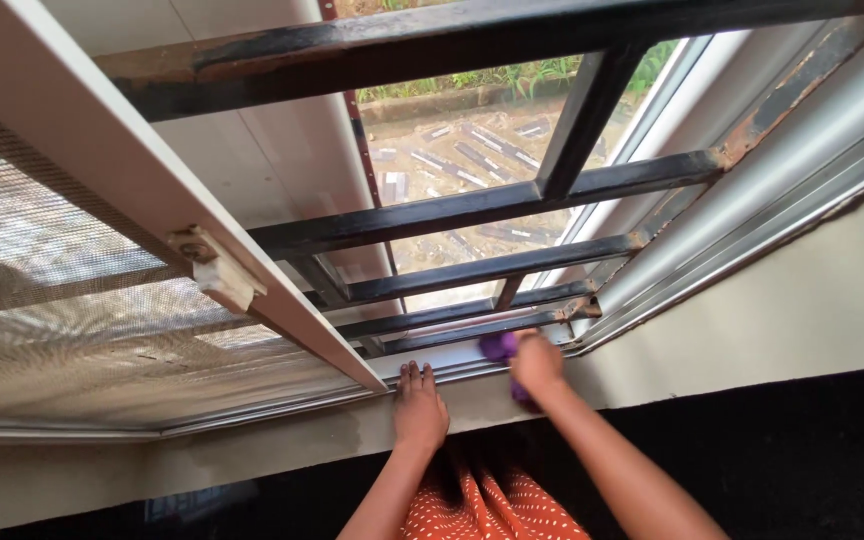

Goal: Cleaning a window frame and track with a purple cloth.

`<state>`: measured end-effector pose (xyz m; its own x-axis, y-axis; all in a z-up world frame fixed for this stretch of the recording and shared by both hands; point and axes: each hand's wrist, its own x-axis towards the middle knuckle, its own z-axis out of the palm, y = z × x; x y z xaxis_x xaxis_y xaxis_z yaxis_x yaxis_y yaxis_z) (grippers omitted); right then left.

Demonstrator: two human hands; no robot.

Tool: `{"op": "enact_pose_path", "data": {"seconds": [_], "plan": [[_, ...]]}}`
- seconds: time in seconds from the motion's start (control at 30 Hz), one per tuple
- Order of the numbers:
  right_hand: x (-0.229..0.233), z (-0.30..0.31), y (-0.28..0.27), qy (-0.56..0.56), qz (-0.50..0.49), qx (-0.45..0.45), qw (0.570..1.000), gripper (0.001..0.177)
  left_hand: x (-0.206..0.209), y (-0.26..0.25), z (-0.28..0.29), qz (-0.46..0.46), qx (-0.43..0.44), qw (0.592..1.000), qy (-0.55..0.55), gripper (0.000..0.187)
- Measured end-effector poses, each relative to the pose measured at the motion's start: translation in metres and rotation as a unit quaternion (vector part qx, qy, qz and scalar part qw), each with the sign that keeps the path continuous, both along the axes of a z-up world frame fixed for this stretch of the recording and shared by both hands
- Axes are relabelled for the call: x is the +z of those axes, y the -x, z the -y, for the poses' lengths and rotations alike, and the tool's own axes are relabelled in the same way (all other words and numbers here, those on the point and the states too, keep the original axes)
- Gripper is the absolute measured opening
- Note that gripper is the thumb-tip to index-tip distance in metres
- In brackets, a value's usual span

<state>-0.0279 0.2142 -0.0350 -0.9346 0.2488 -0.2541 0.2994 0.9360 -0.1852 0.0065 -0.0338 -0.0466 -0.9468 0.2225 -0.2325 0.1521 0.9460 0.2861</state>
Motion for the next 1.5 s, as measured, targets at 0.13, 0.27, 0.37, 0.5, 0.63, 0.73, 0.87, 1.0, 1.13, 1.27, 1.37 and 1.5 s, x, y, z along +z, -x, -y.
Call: {"op": "enact_pose_path", "data": {"seconds": [0.13,0.27,0.37,0.5,0.63,0.73,0.87,1.0,1.13,1.27,1.37,1.5], "plan": [[-0.028,-0.057,0.001,-0.036,0.026,-0.038,0.998,0.041,0.003,-0.001,0.004,0.002,-0.015,1.000,-0.008,0.066],[-0.031,-0.030,-0.003,-0.078,-0.054,-0.017,0.995,0.042,0.011,0.001,0.000,0.016,0.003,1.000,-0.014,0.068],[0.001,0.019,-0.008,-0.027,-0.044,-0.005,0.999,0.040,0.005,0.000,-0.001,0.015,0.006,1.000,-0.008,0.069],[0.042,0.052,-0.010,0.047,-0.081,0.056,0.994,0.047,0.001,0.000,-0.004,0.010,-0.001,1.000,0.006,0.070],[0.026,0.002,-0.009,0.054,-0.043,0.047,0.997,0.048,-0.003,0.001,-0.003,-0.002,-0.014,1.000,0.010,0.070],[0.004,-0.028,-0.010,0.029,-0.052,0.005,0.998,0.039,-0.003,0.000,-0.002,-0.007,-0.003,1.000,-0.006,0.068],[0.004,-0.024,-0.004,0.012,-0.100,-0.087,0.991,0.038,0.001,-0.001,0.003,0.002,0.003,0.999,-0.035,0.071],[-0.004,-0.001,-0.001,0.010,-0.052,-0.129,0.990,0.036,0.010,-0.001,0.001,0.009,0.001,1.000,-0.029,0.071],[0.013,0.011,-0.007,0.020,-0.064,-0.005,0.998,0.044,0.014,-0.001,-0.003,0.008,0.000,1.000,-0.002,0.072],[0.026,-0.003,-0.007,0.039,-0.061,-0.010,0.997,0.043,0.015,0.001,-0.003,0.017,0.009,1.000,-0.010,0.071],[0.020,-0.027,-0.005,0.027,-0.043,-0.051,0.997,0.046,0.021,0.001,-0.005,0.027,0.014,1.000,-0.010,0.072],[0.006,-0.040,-0.005,-0.001,-0.002,-0.112,0.994,0.051,0.017,0.000,-0.005,0.011,0.011,1.000,-0.013,0.072]]}}
